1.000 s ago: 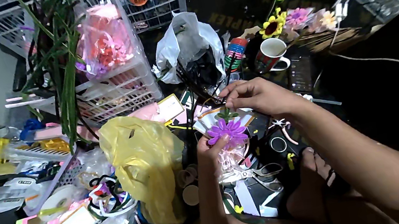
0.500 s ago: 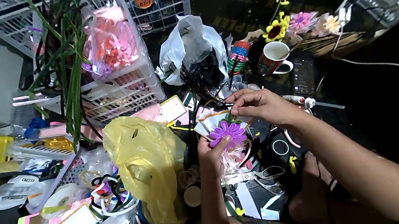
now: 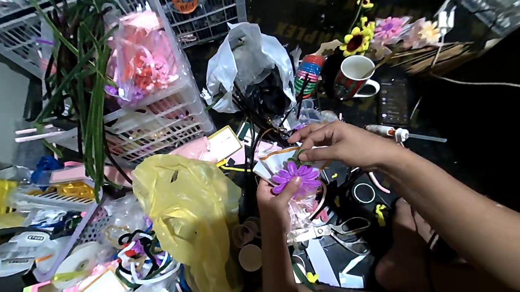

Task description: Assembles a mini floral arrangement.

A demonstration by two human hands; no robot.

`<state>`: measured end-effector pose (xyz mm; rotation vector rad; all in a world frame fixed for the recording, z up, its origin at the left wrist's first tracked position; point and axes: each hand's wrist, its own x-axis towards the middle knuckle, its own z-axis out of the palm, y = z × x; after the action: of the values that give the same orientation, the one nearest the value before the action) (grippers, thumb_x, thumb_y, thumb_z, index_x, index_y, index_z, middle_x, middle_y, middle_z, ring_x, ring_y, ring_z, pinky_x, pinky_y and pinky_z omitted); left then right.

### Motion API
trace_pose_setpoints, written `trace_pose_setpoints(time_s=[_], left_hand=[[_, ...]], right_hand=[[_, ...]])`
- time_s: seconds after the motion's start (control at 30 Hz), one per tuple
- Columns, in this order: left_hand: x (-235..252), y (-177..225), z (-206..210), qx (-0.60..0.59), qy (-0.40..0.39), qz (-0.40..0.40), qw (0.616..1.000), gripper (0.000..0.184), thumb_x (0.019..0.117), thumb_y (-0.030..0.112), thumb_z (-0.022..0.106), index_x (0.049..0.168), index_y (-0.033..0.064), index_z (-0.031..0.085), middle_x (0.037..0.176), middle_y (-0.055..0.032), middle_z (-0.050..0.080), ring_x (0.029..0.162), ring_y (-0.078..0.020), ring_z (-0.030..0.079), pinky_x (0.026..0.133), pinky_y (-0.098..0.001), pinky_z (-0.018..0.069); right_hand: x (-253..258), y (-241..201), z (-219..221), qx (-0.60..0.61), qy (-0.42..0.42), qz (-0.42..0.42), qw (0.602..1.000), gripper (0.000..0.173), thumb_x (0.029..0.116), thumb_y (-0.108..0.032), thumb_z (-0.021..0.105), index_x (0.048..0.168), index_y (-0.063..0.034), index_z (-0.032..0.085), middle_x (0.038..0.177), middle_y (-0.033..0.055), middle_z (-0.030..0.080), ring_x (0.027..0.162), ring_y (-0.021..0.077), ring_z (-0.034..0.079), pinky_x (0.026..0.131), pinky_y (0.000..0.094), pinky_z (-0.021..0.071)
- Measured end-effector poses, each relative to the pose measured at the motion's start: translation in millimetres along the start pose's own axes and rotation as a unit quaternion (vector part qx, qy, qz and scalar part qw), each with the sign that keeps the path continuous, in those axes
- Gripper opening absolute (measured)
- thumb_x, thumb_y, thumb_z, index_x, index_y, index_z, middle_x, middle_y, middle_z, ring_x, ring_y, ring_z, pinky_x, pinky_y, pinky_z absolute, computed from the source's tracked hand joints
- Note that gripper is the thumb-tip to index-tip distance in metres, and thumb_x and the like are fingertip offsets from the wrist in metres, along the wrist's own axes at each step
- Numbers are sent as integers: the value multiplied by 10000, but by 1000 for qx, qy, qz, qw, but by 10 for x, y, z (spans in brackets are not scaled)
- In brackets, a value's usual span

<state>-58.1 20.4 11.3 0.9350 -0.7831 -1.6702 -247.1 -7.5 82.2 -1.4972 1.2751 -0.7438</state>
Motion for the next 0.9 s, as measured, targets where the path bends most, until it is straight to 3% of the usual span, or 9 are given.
trace_pose_setpoints(time_s=[0.07, 0.23, 0.33, 0.53, 0.63, 0.8, 0.9], left_hand=[[-3, 2, -5, -10, -2, -8, 1000, 366, 865, -63, 652, 1204, -84, 516, 976, -118, 693, 878, -139, 708, 825, -303, 609], [-13, 17, -20, -15, -2, -14, 1000, 313, 883, -60, 640, 1176, -77, 530, 959, -119, 694, 868, -147, 709, 819, -310, 610], [-6, 1, -35, -15, -2, -14, 1000, 292, 886, -36, 648, 1156, -72, 543, 945, -117, 699, 852, -156, 713, 803, -322, 615], [-14, 13, 4, -2, 12, 11, 1000, 326, 846, -82, 656, 1143, -72, 524, 935, -104, 703, 853, -133, 715, 808, -299, 614], [-52, 58, 11, 66, 9, 35, 997, 409, 797, -72, 692, 1164, -79, 512, 946, -72, 704, 872, -90, 711, 821, -264, 608], [-100, 66, -29, 137, -28, 64, 988, 439, 729, -47, 746, 1119, -65, 546, 912, -7, 703, 865, -24, 695, 835, -226, 592], [-114, 42, -98, 123, -68, 100, 985, 407, 702, -36, 773, 1062, -18, 583, 901, 51, 705, 865, 6, 684, 836, -215, 581]], right_hand=[[-3, 13, 35, 64, 3, 28, 998, 103, 942, -80, 699, 856, -30, 727, 1287, 90, 632, 1092, 141, 641, 842, 288, 582], [30, 140, 69, 81, 4, 48, 996, 99, 973, -90, 661, 942, -30, 733, 1295, 85, 641, 1116, 132, 623, 874, 290, 546], [60, 221, 28, 48, 2, 21, 999, 97, 963, -113, 684, 969, -27, 728, 1294, 108, 621, 1164, 167, 609, 918, 328, 552], [19, 156, -6, -15, 40, -43, 998, 132, 883, -139, 766, 1010, -107, 753, 1297, 76, 628, 1247, 192, 569, 983, 397, 520], [-69, 39, 1, -56, 57, -82, 993, 172, 873, -132, 781, 1041, -113, 745, 1338, 72, 599, 1210, 164, 605, 931, 332, 578], [-158, -2, -19, -124, 72, -172, 975, 142, 870, -215, 773, 977, -122, 765, 1268, 35, 635, 1201, 103, 590, 994, 283, 527], [-219, -46, -24, -132, 75, -188, 970, 135, 877, -238, 765, 952, -126, 764, 1247, 25, 650, 1196, 111, 590, 1005, 303, 516]])
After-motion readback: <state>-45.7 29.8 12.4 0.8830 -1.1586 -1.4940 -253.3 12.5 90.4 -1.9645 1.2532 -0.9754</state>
